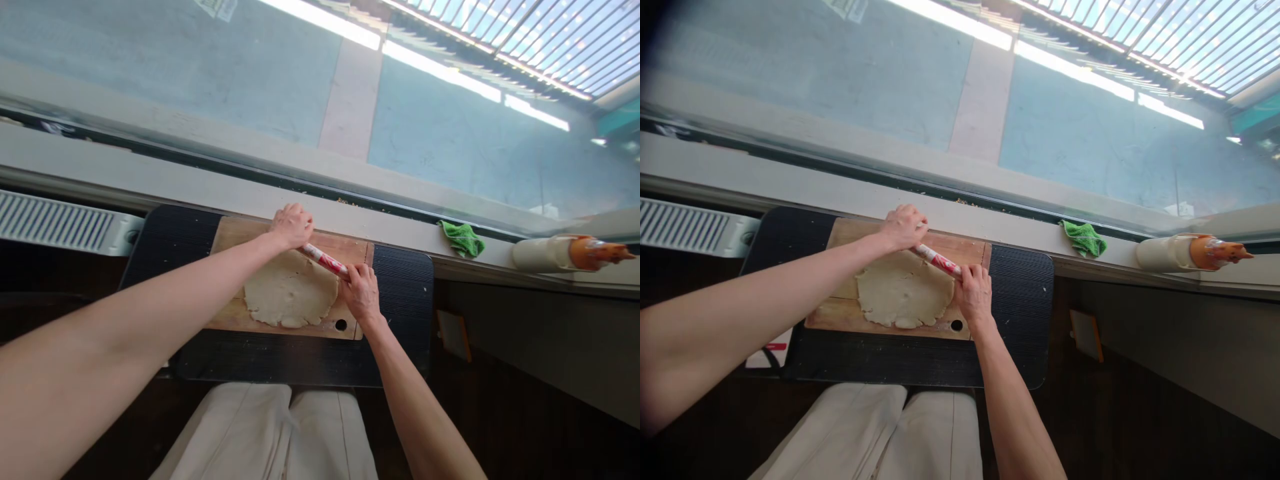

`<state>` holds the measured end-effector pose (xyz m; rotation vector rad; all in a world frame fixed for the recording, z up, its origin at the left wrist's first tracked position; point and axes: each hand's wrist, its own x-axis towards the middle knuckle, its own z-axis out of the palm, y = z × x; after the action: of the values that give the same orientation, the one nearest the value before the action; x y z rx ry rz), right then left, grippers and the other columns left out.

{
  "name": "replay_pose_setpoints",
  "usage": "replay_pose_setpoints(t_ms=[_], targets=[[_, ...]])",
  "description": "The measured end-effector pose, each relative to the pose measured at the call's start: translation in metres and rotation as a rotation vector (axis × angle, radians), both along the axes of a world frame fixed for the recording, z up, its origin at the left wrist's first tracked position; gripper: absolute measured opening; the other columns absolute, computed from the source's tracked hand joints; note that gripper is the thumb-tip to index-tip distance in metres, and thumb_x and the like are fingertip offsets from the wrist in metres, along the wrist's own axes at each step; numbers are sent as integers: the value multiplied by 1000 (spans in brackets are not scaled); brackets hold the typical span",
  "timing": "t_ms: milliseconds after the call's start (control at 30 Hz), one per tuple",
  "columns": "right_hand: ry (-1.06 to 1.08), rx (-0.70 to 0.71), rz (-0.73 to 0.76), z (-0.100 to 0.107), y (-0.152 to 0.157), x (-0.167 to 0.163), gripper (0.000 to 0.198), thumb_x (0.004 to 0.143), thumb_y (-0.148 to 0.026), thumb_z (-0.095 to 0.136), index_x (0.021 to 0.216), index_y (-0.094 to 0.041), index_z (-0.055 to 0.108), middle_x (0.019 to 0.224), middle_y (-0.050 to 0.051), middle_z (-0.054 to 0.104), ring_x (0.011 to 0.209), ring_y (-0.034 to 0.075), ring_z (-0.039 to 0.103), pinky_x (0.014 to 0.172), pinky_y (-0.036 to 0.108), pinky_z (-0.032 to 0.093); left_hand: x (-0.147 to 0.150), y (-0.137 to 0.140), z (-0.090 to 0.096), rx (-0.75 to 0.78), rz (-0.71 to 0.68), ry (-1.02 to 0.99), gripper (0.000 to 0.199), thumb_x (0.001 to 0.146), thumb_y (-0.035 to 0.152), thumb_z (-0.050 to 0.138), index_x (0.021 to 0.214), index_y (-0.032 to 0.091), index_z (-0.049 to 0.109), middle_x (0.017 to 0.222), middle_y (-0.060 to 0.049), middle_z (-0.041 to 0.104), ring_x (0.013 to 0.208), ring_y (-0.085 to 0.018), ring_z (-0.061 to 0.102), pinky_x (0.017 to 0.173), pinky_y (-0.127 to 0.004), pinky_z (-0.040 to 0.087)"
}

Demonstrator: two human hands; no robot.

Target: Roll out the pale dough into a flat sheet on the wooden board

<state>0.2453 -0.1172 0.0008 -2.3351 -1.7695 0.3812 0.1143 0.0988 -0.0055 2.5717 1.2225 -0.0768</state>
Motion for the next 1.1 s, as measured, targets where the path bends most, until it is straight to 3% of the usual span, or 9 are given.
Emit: replay_pose_setpoints(t_ms=[133,267,433,567,767,833,933,1033,1100], targets=[[43,25,-66,-13,10,-7,23,89,-37,52,104,-22,62,106,8,55,100,22,47,88,34,38,2,-11,-22,82,-115,-40,41,87,31,36,120,20,58,134,-10,53,125,-25,43,107,-46,27],[-24,69,-266,-25,30,-16,36,94,-35,41,121,-16,54,127,14,50,120,25,40,102,42,31,10,-12,-32,49,-108,1,51,90,33,32,136,16,44,147,-11,40,138,-27,29,112,-50,13],[-48,54,-206,-28,16,-36,47,95,-36,38,135,-13,44,144,16,40,137,28,26,110,49,22,-16,-29,-23,55,-123,-33,51,92,37,29,133,14,48,143,-12,46,138,-26,31,114,-48,12],[-25,54,-149,-31,2,-48,47,95,-33,38,138,-14,43,144,14,42,139,26,27,112,48,21,-37,-42,-19,92,-153,-85,50,91,36,33,134,15,48,145,-12,43,138,-26,30,115,-47,15],[-46,77,-191,-32,35,-15,47,95,-33,37,136,-13,46,146,15,39,138,28,28,112,53,20,5,-16,-29,55,-105,-85,49,89,33,36,132,16,50,142,-12,47,134,-26,38,114,-48,17],[-46,72,-195,-31,35,-15,48,95,-33,37,137,-12,44,147,15,37,139,29,26,113,54,19,6,-15,-31,45,-111,-109,47,89,34,37,130,17,52,142,-11,48,133,-26,39,114,-50,17],[-19,65,-157,-32,15,-38,50,95,-32,38,140,-12,40,148,14,37,141,26,25,114,50,21,-24,-32,-31,57,-163,-158,47,88,31,37,131,19,52,142,-8,48,136,-25,36,115,-48,14],[15,77,-106,-36,-10,-65,50,94,-28,39,142,-14,36,147,12,39,141,23,27,114,45,22,-63,-52,-31,79,-192,-178,54,89,31,37,141,20,39,148,-8,40,141,-24,28,116,-48,14],[30,78,-84,-39,-15,-70,50,94,-27,40,142,-15,37,146,12,41,140,22,28,114,44,24,-73,-57,-32,82,-190,-177,57,88,31,38,144,20,34,149,-8,38,141,-24,27,115,-48,14]])
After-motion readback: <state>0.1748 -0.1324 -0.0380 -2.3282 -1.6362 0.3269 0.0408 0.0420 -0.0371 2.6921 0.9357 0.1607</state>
